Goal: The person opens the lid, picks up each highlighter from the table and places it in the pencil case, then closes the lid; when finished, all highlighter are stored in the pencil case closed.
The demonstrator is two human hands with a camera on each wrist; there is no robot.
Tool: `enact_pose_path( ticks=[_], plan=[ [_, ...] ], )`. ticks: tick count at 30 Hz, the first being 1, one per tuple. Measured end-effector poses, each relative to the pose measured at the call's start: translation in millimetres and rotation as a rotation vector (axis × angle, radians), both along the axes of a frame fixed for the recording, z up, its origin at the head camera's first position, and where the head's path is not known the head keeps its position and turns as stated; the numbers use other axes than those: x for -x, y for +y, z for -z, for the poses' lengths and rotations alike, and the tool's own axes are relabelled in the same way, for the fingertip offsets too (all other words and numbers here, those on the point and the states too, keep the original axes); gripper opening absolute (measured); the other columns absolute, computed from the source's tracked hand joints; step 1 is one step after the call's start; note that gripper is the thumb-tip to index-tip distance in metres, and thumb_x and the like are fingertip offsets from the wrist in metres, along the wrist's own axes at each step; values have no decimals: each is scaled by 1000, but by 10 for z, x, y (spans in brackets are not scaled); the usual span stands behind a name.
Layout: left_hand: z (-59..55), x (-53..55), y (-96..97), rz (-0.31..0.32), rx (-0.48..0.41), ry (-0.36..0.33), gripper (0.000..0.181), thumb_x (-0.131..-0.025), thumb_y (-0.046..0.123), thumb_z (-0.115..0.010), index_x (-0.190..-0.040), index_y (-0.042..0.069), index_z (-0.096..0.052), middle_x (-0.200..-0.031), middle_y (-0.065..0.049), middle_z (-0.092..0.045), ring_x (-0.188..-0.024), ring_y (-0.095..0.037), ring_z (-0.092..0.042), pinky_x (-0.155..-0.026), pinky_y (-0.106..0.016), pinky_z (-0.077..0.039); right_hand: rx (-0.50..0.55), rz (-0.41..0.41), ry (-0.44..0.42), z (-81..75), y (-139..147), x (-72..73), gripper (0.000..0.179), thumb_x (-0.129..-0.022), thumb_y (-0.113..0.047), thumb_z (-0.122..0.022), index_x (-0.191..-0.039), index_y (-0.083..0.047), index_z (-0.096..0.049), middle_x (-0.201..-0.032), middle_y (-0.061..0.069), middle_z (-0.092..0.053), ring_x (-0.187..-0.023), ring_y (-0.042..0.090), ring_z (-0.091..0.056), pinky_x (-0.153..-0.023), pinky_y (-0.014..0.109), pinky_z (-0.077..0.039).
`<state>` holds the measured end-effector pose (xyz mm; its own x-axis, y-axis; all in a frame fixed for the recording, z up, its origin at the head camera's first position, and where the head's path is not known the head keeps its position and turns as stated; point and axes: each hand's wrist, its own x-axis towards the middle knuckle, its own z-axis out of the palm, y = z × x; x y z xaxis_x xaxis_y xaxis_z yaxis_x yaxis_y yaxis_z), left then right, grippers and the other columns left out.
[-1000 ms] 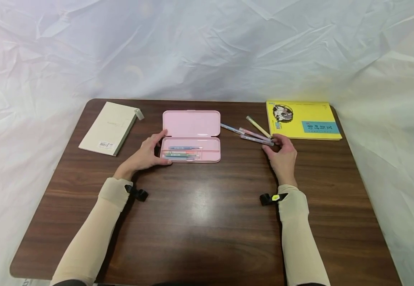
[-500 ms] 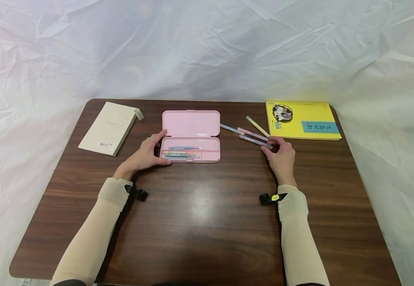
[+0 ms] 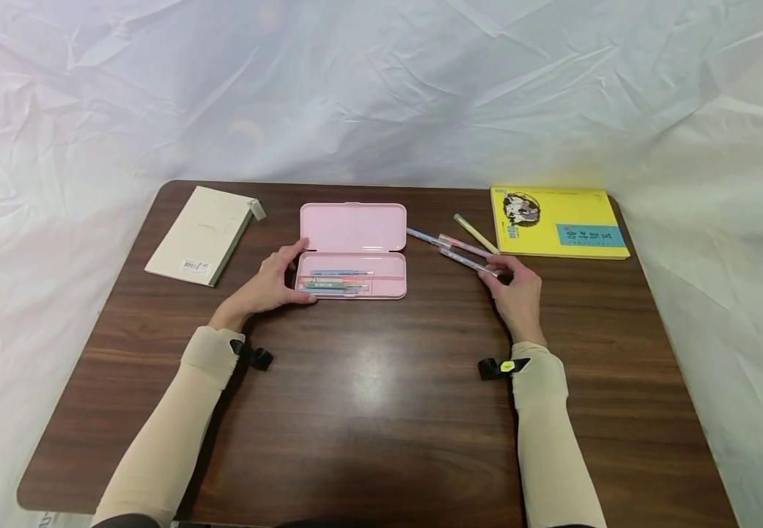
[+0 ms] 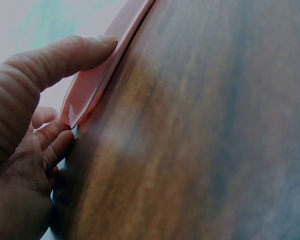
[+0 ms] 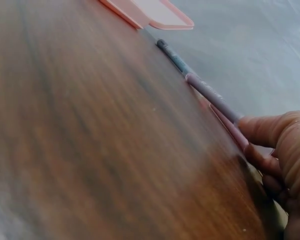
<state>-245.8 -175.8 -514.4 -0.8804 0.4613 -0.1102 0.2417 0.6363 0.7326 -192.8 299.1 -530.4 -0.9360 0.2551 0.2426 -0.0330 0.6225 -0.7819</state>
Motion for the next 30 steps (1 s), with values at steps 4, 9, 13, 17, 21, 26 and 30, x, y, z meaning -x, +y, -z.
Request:
enact_pose_path(
  ticks=[4,9,13,17,21,26,30],
  plan=[
    [6,3,4,-3,0,4,120,-80,39,-91,-171,20,-16,-167,-12,-33,-148,-35,-29,-124,-58,-10,26,29,-2,-12,-19,-24,24,-94,-17,-83,-114,-5,-78,-100,11,-75,-85,3,-58,-79,18,-42],
    [7,5,6,-2,1,10,119,-80,39,-91,-171,20,-16,-167,-13,-33,-148,-35,-30,-124,-58,-12,131,57,10,-38,-81,-50,27,-93,-19,-84,-114,-4,-79,-97,-3,-76,-85,1,-63,-76,13,-47],
    [12,7,2,1,4,11,120,-80,40,-91,-171,20,-16,-167,-14,-32,-148,-36,-30,-124,-58,-11,238,42,42,-47,-176,-41,28,-92,-15,-85,-114,-1,-79,-95,-11,-75,-86,0,-65,-78,11,-50],
    [13,8,-7,6,9,17,120,-80,39,-91,-171,19,-15,-167,-15,-32,-148,-36,-30,-124,-59,-11,318,-2,75,-67,-355,-4,27,-90,-6,-85,-114,4,-78,-97,-2,-77,-87,-2,-66,-81,12,-52],
    [1,0,-9,8,6,23,119,-80,39,-91,-171,18,-16,-166,-15,-33,-148,-36,-31,-124,-59,-11,350,-68,100,-225,-650,2,26,-89,2,-83,-111,13,-75,-101,19,-76,-87,0,-68,-82,14,-53],
    [1,-6,1,1,3,20,119,-80,39,-91,-171,18,-17,-166,-15,-34,-147,-36,-31,-124,-58,-11,365,-152,116,-380,-998,26,23,-88,5,-82,-108,14,-74,-105,24,-75,-87,2,-68,-83,15,-54],
    [6,3,13,4,7,22,119,-80,40,-91,-171,18,-17,-166,-14,-34,-147,-35,-32,-124,-57,-12,360,-183,107,-284,-1199,137,22,-88,4,-83,-107,12,-75,-105,28,-74,-87,2,-67,-83,15,-54]
  ],
)
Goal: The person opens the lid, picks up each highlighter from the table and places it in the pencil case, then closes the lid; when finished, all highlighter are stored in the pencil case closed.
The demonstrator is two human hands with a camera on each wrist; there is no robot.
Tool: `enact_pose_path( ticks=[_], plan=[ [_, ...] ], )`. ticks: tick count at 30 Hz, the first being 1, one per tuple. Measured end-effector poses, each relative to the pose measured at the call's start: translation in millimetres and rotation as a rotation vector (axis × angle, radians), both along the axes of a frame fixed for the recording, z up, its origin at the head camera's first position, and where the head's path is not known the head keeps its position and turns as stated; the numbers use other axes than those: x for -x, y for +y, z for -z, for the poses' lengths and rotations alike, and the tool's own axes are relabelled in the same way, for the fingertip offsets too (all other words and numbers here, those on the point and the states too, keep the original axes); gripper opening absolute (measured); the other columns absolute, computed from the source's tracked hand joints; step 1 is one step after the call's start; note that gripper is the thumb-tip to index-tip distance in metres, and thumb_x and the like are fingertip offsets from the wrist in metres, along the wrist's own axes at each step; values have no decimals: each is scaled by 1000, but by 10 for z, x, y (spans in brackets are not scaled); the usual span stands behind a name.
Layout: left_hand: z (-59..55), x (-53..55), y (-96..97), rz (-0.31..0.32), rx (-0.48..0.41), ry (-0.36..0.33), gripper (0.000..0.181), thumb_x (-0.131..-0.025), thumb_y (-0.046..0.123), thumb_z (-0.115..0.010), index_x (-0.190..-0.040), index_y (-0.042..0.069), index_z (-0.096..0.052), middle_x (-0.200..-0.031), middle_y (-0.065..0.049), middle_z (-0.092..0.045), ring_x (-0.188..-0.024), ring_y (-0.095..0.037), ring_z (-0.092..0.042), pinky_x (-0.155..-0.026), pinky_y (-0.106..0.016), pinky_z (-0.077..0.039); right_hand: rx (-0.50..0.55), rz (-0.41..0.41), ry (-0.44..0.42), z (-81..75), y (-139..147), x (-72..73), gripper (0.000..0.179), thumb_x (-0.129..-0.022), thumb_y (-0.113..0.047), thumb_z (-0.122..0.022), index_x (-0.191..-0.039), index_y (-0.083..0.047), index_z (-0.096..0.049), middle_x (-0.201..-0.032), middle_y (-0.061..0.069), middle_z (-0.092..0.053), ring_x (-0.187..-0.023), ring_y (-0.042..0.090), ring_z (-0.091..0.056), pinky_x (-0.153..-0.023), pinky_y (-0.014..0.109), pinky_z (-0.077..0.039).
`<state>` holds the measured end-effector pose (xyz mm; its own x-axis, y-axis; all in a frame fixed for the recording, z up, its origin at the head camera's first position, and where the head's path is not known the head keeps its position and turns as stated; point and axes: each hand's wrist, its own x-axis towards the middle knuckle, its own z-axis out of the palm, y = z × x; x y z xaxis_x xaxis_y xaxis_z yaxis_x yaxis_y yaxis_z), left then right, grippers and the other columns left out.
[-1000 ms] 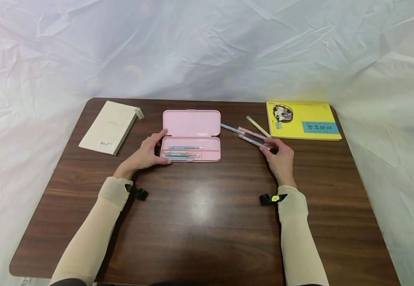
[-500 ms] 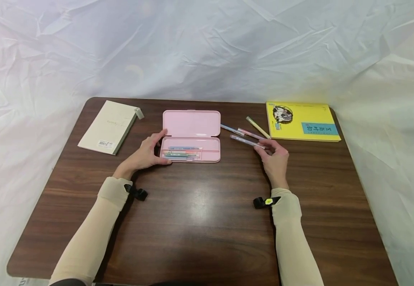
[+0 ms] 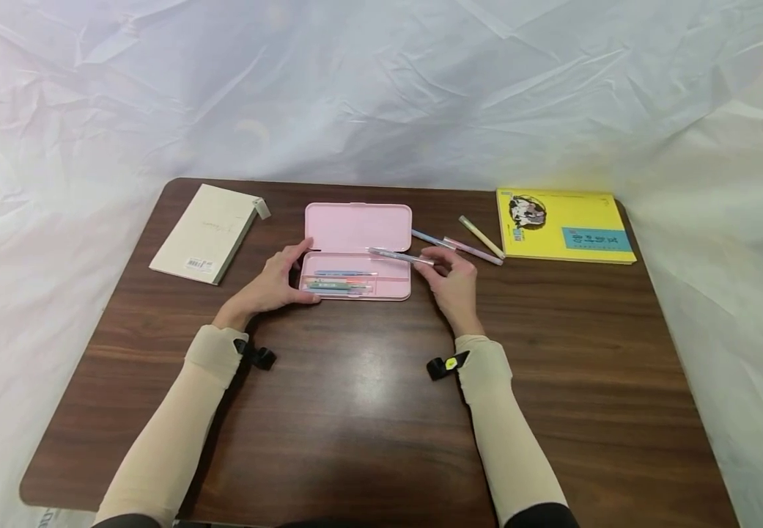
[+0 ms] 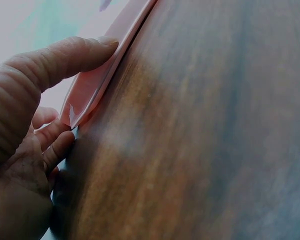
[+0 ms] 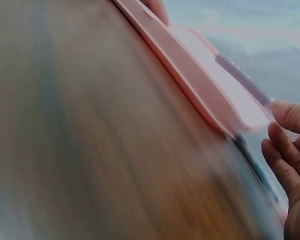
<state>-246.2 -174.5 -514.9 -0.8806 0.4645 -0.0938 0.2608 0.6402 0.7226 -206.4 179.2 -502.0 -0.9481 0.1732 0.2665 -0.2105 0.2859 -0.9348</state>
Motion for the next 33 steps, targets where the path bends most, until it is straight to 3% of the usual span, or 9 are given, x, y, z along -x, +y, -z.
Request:
enact_pose_path(
  ticks=[6,13,22,33],
  plan=[
    [8,8,-9,8,-6,10,120,-79,40,-91,-171,17,-17,-164,-15,-36,-143,-36,-34,-124,-57,-13,-58,-55,11,169,-218,170,25,-87,-1,-86,-109,6,-78,-107,22,-76,-89,7,-65,-82,14,-51],
    [1,9,-16,5,-9,6,120,-80,41,-91,-171,19,-17,-164,-14,-35,-143,-35,-34,-124,-56,-13,-152,-157,88,139,-403,253,22,-87,-9,-88,-106,-2,-80,-101,13,-78,-90,19,-67,-82,19,-48],
    [-8,15,-1,7,8,13,120,-79,41,-91,-171,18,-17,-166,-15,-34,-147,-35,-33,-125,-56,-11,-241,-239,1,48,-569,279,21,-90,-11,-84,-110,-4,-79,-104,11,-77,-95,22,-66,-87,30,-49],
    [8,14,-9,6,13,10,121,-79,42,-90,-171,18,-16,-166,-15,-34,-146,-35,-33,-125,-56,-12,-330,-294,23,47,-632,280,19,-91,-8,-83,-110,-4,-78,-107,11,-77,-95,23,-68,-89,39,-55]
  ],
)
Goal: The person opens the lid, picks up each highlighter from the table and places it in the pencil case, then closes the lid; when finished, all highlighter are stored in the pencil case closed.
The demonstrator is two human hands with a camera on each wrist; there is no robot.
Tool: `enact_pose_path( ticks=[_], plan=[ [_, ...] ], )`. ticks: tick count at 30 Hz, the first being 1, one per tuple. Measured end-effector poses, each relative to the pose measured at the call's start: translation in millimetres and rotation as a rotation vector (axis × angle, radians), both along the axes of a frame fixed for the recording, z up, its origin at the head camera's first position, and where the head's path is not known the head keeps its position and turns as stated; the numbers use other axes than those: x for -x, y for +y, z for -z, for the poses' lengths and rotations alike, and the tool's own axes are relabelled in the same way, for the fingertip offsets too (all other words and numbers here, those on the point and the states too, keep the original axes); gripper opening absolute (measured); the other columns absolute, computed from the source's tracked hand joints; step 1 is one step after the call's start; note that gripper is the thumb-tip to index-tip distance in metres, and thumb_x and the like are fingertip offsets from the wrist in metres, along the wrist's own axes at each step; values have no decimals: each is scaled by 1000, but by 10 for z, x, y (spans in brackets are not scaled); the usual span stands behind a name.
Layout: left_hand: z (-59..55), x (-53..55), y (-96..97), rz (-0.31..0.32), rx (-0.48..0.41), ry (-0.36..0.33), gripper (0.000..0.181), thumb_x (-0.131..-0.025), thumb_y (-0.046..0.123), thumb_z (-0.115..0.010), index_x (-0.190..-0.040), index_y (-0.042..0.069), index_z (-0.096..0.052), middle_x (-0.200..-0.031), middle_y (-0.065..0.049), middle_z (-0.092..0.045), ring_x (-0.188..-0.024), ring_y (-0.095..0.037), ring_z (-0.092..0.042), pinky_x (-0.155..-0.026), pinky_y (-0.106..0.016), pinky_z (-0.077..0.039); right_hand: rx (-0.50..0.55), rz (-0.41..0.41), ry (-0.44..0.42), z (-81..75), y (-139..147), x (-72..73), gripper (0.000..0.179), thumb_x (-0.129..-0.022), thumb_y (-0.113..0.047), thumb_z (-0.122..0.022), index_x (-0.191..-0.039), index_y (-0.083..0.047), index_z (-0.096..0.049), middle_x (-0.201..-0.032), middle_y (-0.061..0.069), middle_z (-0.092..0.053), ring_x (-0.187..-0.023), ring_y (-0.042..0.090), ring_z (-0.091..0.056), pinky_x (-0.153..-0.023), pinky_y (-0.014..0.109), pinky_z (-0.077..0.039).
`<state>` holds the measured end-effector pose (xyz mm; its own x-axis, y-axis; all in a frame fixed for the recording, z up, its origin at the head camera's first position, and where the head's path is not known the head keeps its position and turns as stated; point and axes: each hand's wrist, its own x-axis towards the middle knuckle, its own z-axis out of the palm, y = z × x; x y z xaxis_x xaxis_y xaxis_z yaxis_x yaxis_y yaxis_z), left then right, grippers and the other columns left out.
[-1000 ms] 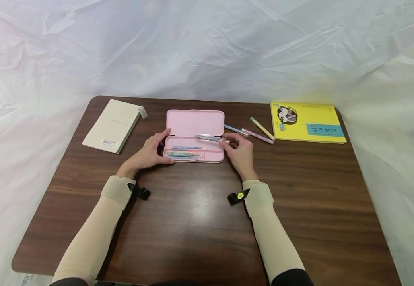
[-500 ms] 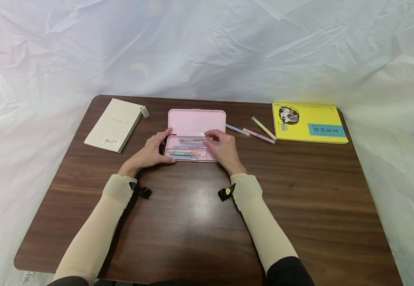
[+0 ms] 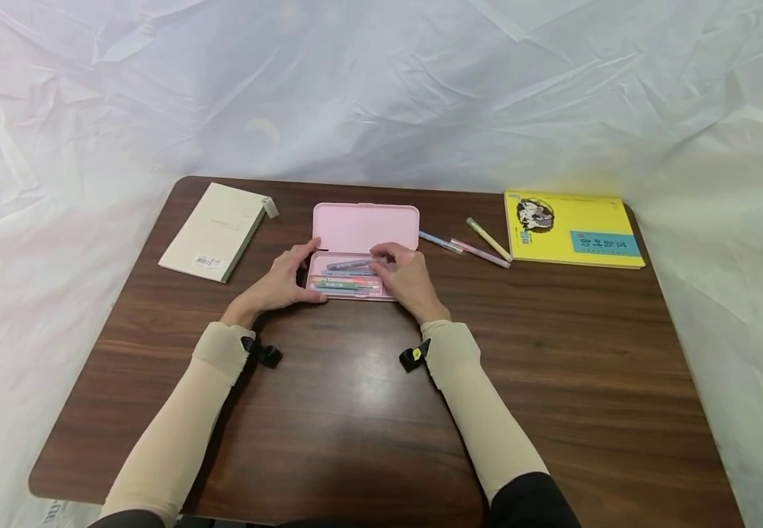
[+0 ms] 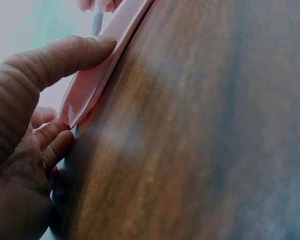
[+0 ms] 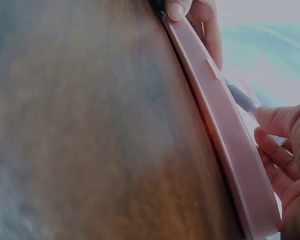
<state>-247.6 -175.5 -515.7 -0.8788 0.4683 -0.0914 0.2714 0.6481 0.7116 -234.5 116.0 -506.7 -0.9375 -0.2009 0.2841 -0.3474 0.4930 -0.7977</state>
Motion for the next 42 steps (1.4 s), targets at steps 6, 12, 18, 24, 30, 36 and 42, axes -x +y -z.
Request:
enact_pose_path(
  ticks=[6,12,18,24,30,36,42],
  plan=[
    [4,-4,6,-3,0,3,121,-79,41,-91,-171,17,-17,-165,-15,-35,-146,-35,-33,-125,-55,-11,-52,-41,-7,11,3,-4,20,-94,-6,-80,-114,-4,-76,-112,12,-77,-100,25,-70,-92,44,-56],
    [-2,-14,11,-6,-3,1,120,-79,40,-91,-171,17,-17,-165,-16,-35,-146,-35,-33,-125,-56,-11,-85,-44,0,22,-6,-5,21,-95,-4,-78,-116,-3,-76,-115,13,-76,-102,25,-69,-93,44,-55],
    [-7,-19,11,-16,-10,-18,119,-80,40,-91,-171,19,-17,-165,-14,-35,-147,-34,-31,-125,-56,-11,-110,-47,-22,22,-9,-5,22,-96,-5,-76,-118,-4,-75,-117,13,-75,-101,25,-66,-94,44,-54],
    [-17,-20,17,-15,-6,-23,120,-80,39,-91,-171,18,-16,-164,-15,-35,-147,-34,-31,-125,-56,-10,-125,-57,-19,26,-5,-3,24,-96,-4,-76,-120,-3,-75,-119,14,-75,-104,26,-66,-96,45,-53],
    [-28,-29,5,-8,-10,-10,119,-80,38,-91,-171,16,-17,-164,-16,-36,-146,-35,-32,-125,-56,-11,-109,-59,-15,37,-4,-14,25,-96,-5,-77,-121,-3,-75,-117,14,-74,-102,26,-66,-94,44,-53],
    [-26,-40,1,-18,-13,-24,118,-81,38,-91,-171,17,-17,-164,-16,-35,-146,-37,-31,-124,-58,-13,-37,-34,55,72,24,-40,23,-95,-8,-78,-117,-3,-75,-112,13,-75,-101,27,-70,-94,45,-55],
    [-41,-32,23,-16,-5,-23,118,-81,39,-91,-171,18,-17,-165,-15,-35,-146,-36,-32,-124,-57,-14,82,93,155,138,165,-73,22,-94,-11,-80,-114,-2,-76,-108,12,-76,-101,26,-70,-95,41,-53]
  ],
)
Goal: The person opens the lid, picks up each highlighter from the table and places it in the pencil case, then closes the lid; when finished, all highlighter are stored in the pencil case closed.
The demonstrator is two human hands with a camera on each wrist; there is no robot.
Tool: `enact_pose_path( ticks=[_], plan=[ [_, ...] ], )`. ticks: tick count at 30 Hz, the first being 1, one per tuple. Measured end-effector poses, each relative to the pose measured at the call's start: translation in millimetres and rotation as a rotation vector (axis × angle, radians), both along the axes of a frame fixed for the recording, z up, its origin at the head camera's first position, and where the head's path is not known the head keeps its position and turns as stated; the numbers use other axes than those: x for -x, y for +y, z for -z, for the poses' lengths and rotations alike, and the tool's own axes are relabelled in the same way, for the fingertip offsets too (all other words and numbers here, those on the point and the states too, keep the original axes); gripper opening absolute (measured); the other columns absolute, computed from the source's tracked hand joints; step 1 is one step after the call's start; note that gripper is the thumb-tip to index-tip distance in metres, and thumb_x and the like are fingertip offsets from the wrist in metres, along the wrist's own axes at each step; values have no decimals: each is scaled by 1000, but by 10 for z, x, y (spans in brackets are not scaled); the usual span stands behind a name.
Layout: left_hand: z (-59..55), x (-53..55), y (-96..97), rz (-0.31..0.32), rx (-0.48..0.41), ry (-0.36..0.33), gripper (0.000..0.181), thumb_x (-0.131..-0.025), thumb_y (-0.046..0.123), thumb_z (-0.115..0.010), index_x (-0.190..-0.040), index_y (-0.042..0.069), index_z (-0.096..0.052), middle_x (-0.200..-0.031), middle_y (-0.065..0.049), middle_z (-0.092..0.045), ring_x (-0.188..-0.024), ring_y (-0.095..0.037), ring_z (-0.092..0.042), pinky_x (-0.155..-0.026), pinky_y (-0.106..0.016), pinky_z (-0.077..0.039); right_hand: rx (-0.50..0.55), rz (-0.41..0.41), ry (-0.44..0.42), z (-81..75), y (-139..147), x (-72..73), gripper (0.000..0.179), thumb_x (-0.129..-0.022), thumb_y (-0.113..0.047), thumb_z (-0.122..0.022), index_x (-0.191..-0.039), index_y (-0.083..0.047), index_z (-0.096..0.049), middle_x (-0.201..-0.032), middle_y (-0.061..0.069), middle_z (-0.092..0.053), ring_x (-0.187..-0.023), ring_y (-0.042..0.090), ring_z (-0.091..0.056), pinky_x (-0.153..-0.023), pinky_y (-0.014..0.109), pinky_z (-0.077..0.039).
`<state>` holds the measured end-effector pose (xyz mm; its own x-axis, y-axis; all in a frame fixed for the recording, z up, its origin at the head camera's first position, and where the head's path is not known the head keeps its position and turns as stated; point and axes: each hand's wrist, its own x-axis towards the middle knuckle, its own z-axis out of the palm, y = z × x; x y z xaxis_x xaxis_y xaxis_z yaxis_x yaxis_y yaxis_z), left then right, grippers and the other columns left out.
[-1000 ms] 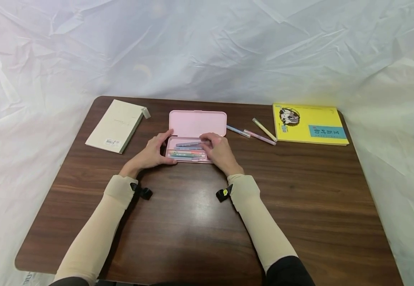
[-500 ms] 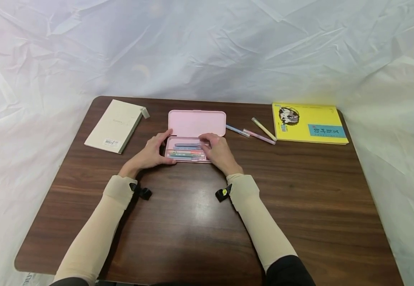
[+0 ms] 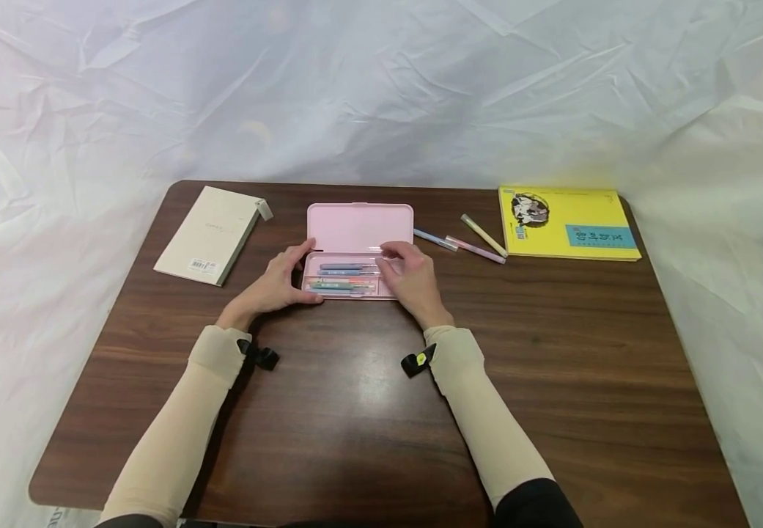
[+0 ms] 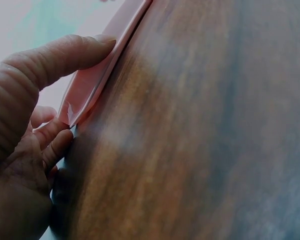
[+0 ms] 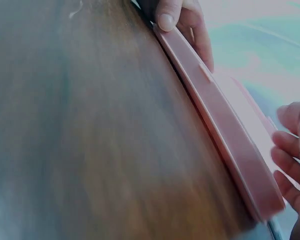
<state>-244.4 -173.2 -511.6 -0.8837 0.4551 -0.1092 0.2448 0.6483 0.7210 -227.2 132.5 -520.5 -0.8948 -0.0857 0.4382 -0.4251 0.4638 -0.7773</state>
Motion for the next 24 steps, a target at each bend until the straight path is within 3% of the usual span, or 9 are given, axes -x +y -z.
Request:
enact_pose_path(
  ticks=[3,7,10,15,24],
  plan=[
    [-3,7,4,4,0,1,118,-81,38,-91,-171,18,-17,-165,-15,-34,-146,-36,-32,-124,-57,-14,53,69,32,34,123,-4,25,-93,-11,-82,-115,-1,-75,-109,13,-76,-102,26,-70,-95,36,-51],
    [-2,6,3,3,-3,0,118,-81,37,-91,-171,18,-18,-165,-15,-34,-146,-36,-31,-123,-58,-14,114,144,44,85,339,-6,30,-89,-7,-85,-116,1,-75,-110,15,-77,-104,29,-72,-96,39,-52],
    [4,4,-2,1,-5,-1,118,-81,38,-91,-171,19,-17,-165,-15,-34,-146,-37,-31,-123,-58,-14,120,192,35,99,512,-30,34,-88,-7,-86,-118,1,-74,-111,14,-76,-106,30,-71,-97,45,-52],
    [24,4,-13,6,0,8,119,-80,38,-91,-171,18,-16,-165,-16,-34,-145,-37,-32,-123,-58,-14,109,268,-8,110,746,-57,37,-89,-9,-86,-122,-1,-72,-114,13,-76,-109,29,-69,-100,40,-50],
    [22,5,-10,10,-10,10,120,-80,38,-91,-171,18,-16,-164,-16,-35,-146,-38,-32,-123,-59,-14,108,310,-11,104,925,23,42,-86,-7,-88,-124,1,-71,-114,17,-75,-101,31,-66,-91,27,-46]
  ],
)
